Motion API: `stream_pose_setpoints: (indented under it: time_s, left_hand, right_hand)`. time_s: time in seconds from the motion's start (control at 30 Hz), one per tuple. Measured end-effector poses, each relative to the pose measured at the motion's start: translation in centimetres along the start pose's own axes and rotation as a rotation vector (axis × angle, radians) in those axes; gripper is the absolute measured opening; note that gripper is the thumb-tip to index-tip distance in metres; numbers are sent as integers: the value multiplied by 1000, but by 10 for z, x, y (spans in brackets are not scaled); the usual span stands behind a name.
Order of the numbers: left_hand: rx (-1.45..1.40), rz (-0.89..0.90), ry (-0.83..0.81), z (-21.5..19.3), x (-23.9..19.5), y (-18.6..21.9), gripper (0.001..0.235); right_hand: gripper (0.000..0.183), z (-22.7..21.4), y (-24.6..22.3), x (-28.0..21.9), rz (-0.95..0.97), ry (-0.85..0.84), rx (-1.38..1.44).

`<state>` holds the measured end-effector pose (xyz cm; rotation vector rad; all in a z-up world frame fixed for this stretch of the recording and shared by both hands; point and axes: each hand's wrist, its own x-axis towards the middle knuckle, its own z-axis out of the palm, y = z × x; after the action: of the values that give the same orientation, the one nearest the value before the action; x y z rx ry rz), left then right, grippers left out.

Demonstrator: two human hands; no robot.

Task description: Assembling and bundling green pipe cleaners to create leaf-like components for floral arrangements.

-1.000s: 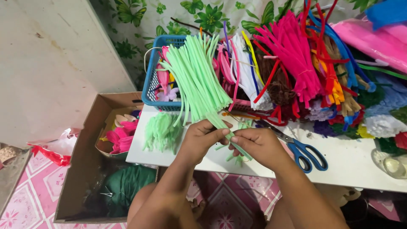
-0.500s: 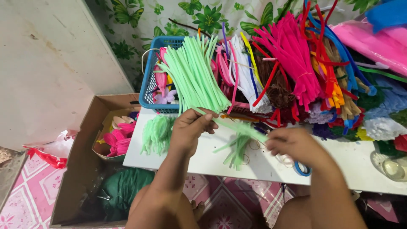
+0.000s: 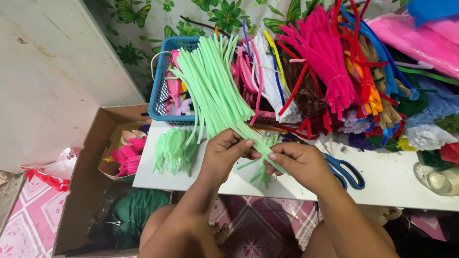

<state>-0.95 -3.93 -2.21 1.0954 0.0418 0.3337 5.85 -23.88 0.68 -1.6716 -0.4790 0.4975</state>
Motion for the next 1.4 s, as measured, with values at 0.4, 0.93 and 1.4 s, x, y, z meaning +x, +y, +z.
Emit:
stream_pose_setpoints:
  time_s: [0.4,0.93,1.4]
  left_hand:
    - [97,22,-33,-4,-5,-3,14]
    - [104,-41,-12,-2,-2,-6,17]
    - [718,295,-10,-8,1,35,34]
  right_hand:
    - [12,9,-7,-9,-56,8,-51]
    - [9,7,-2,-5,-94,-27,-143]
    - [15,-6,-10,3,111,-133,-363]
